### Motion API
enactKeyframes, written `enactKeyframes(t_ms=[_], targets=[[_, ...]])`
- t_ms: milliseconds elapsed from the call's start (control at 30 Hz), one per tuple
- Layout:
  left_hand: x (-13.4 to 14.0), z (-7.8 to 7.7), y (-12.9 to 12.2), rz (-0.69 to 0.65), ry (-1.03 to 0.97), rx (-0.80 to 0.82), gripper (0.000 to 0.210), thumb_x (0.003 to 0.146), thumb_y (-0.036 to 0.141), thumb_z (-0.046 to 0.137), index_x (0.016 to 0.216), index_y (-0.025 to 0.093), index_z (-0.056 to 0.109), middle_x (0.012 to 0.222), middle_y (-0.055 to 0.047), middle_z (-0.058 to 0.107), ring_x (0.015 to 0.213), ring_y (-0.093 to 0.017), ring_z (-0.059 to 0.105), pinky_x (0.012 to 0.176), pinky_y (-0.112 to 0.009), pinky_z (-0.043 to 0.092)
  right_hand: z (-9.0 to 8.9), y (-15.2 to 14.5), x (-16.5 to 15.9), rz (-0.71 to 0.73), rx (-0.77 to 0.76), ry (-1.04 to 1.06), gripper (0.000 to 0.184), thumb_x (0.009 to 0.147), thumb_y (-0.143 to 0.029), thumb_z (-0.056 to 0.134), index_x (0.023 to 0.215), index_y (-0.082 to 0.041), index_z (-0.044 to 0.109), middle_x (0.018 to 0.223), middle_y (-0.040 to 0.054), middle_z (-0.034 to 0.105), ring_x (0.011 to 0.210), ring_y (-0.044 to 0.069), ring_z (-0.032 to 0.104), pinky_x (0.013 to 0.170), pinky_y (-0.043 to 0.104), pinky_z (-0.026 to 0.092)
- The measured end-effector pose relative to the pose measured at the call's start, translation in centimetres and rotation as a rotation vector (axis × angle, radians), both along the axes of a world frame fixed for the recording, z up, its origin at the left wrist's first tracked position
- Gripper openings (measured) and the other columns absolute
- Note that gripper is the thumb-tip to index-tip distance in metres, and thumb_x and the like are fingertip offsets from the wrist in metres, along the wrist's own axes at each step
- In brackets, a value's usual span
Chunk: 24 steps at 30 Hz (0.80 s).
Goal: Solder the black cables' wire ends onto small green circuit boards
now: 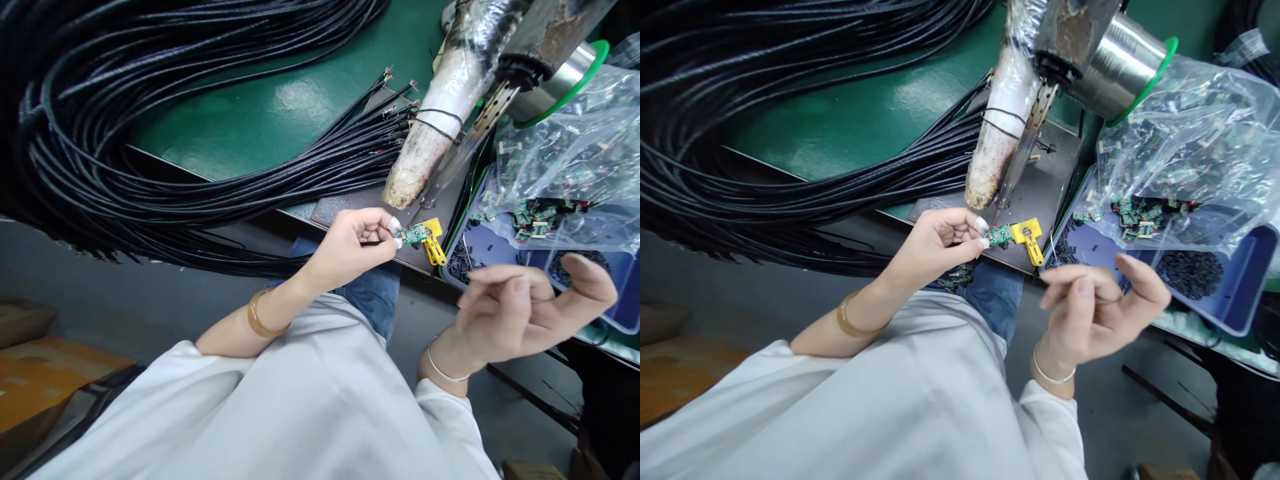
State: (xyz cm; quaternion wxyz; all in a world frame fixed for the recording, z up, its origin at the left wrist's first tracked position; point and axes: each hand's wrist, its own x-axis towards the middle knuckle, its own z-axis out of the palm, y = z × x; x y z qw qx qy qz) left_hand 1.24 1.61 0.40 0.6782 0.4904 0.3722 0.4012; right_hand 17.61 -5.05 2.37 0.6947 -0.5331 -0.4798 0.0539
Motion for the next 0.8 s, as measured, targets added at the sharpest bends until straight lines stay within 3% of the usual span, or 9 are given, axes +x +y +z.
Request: enactKeyframes(t_ms=[100, 167, 267, 367, 467, 567, 633, 733, 800], targets=[[-0.1, 0.0, -0.1, -0.013, 0.009, 0.013, 0.008, 0.071, 0.013, 0.067, 0.077, 0.014, 0.062, 0.063, 0.005, 0.056, 0.055, -0.004, 0.048, 0.053, -0.016, 0.04, -0.2, -0.2, -0.6, -0.037, -0.139, -0.005, 0.014, 0.089, -0.022, 0.067, 0.103, -0.025, 0.062, 0.084, -0.0024, 0.072, 0.065, 0.016, 0.073, 0.061, 0.035, 0.064], [-0.4, 0.1, -0.4, -0.041, 0.034, 0.027, 0.008, 0.073, 0.014, 0.067, 0.078, 0.014, 0.061, 0.064, 0.004, 0.056, 0.056, -0.005, 0.048, 0.054, -0.017, 0.04, -0.4, -0.1, -0.6, -0.064, -0.138, -0.015, 0.009, 0.087, -0.022, 0.069, 0.089, -0.023, 0.06, 0.075, -0.0032, 0.072, 0.07, 0.019, 0.075, 0.079, 0.044, 0.066], [-1.3, -0.1, -1.5, -0.167, 0.139, 0.084, 0.006, 0.074, 0.012, 0.064, 0.076, 0.014, 0.059, 0.064, 0.004, 0.056, 0.056, -0.005, 0.047, 0.054, -0.017, 0.038, -0.7, 0.3, 1.0, -0.131, 0.011, 0.013, 0.011, 0.084, -0.023, 0.065, 0.083, -0.025, 0.054, 0.064, -0.007, 0.066, 0.059, 0.018, 0.071, 0.07, 0.042, 0.065], [-2.9, -1.3, -3.7, -0.442, 0.313, 0.246, 0.006, 0.076, 0.01, 0.062, 0.074, 0.015, 0.063, 0.061, 0.004, 0.057, 0.056, -0.007, 0.049, 0.054, -0.019, 0.037, -0.7, 0.3, 3.9, -0.188, 0.079, 0.091, 0.005, 0.083, -0.025, 0.055, 0.083, -0.027, 0.05, 0.055, -0.0098, 0.059, 0.043, 0.013, 0.057, 0.059, 0.035, 0.062], [-5.2, -3.1, -5.9, -0.603, 0.512, 0.442, 0.01, 0.085, 0.017, 0.063, 0.087, 0.017, 0.073, 0.08, -0.001, 0.074, 0.072, -0.014, 0.067, 0.07, -0.025, 0.049, 0.0, -0.7, 6.3, -0.049, 0.129, 0.236, 0.009, 0.086, -0.027, 0.051, 0.08, -0.025, 0.045, 0.046, -0.0141, 0.046, 0.03, 0.007, 0.035, 0.054, 0.027, 0.058], [-8.2, -3.8, -6.3, -0.478, 0.685, 0.642, 0.03, 0.091, 0.033, 0.066, 0.117, 0.019, 0.072, 0.114, -0.009, 0.077, 0.105, -0.024, 0.071, 0.095, -0.036, 0.053, 0.9, -2.2, 7.0, 0.041, 0.129, 0.237, 0.015, 0.087, -0.028, 0.053, 0.079, -0.025, 0.041, 0.041, -0.0159, 0.036, 0.029, 0.006, 0.018, 0.039, 0.02, 0.041], [-10.2, -2.9, -5.0, -0.285, 0.728, 0.783, 0.036, 0.093, 0.037, 0.065, 0.122, 0.018, 0.069, 0.118, -0.01, 0.075, 0.106, -0.024, 0.07, 0.098, -0.037, 0.053, 1.4, -3.0, 6.9, -0.035, 0.04, 0.094, 0.017, 0.085, -0.027, 0.059, 0.079, -0.025, 0.044, 0.046, -0.0138, 0.039, 0.031, 0.007, 0.029, 0.037, 0.021, 0.032], [-12.7, 0.1, -1.0, 0.024, 0.936, 1.007, 0.04, 0.093, 0.044, 0.063, 0.123, 0.019, 0.068, 0.117, -0.01, 0.073, 0.111, -0.027, 0.065, 0.103, -0.041, 0.048, 1.4, -3.2, 7.1, -0.189, -0.351, -0.314, 0.015, 0.084, -0.028, 0.067, 0.08, -0.022, 0.054, 0.064, -0.0051, 0.058, 0.052, 0.011, 0.058, 0.052, 0.025, 0.042], [-13.4, 1.9, 2.2, 0.081, 1.158, 1.053, 0.056, 0.089, 0.054, 0.064, 0.133, 0.02, 0.062, 0.118, -0.012, 0.07, 0.117, -0.032, 0.06, 0.103, -0.043, 0.045, 0.9, -2.6, 7.8, -0.237, -0.643, -0.599, 0.013, 0.084, -0.029, 0.067, 0.081, -0.022, 0.058, 0.069, -0.0008, 0.064, 0.065, 0.017, 0.064, 0.066, 0.031, 0.047]])
